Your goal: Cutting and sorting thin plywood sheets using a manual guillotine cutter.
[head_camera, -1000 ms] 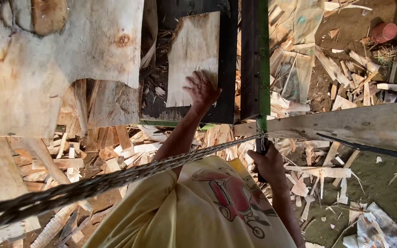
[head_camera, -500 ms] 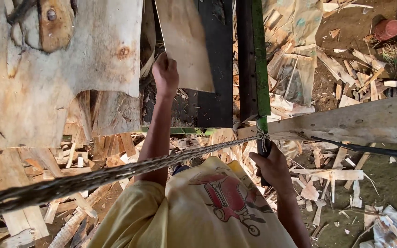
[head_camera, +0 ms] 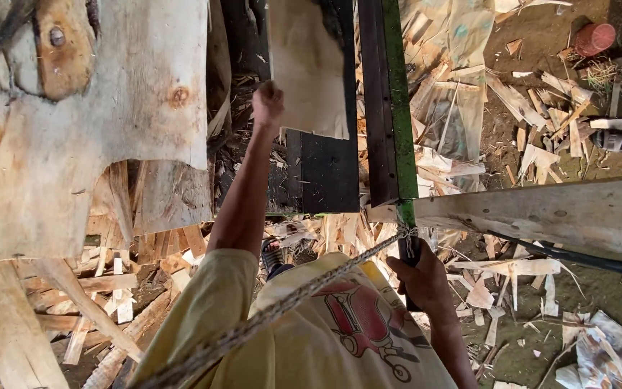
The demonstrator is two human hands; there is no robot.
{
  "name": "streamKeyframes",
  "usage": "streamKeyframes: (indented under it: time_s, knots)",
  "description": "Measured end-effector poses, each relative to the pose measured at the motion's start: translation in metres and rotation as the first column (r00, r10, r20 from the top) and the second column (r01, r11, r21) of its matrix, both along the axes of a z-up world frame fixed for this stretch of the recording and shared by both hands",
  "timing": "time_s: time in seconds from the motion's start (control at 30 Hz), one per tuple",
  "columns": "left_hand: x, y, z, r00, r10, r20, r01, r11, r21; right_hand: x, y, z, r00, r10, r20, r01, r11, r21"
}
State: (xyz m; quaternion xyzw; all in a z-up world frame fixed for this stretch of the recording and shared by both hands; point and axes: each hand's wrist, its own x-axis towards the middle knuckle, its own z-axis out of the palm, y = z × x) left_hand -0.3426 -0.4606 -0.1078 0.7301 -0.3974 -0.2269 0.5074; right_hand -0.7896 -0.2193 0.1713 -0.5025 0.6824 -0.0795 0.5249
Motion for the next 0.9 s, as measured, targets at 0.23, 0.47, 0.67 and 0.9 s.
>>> streamKeyframes:
  time_s: [0.23, 0.47, 0.67, 0.9]
  knots:
    - [-0.066, 0.033, 0.076, 0.898, -0.196, -0.394, 0.218, 0.976, 0.011, 0.005, -0.002, 0.009, 1.000, 0.009, -0.013, -0.009, 1.000, -0.020]
    - [-0.063, 0.108, -0.006, 0.933, -0.077, -0.352, 0.054, 0.996, -0.073, 0.003, 0.000, 0.008, 1.000, 0.003, -0.009, -0.004, 0.998, -0.055]
    - [-0.072, 0.111, 0.055, 0.860, -0.143, -0.490, 0.068, 0.983, -0.169, 0.002, -0.001, 0.005, 0.995, 0.078, -0.066, -0.085, 0.991, -0.105]
    - [-0.101, 0.099, 0.016, 0.940, -0.105, -0.326, 0.076, 0.992, -0.102, 0.011, 0.001, 0.013, 0.997, 0.042, -0.072, -0.046, 0.998, -0.053]
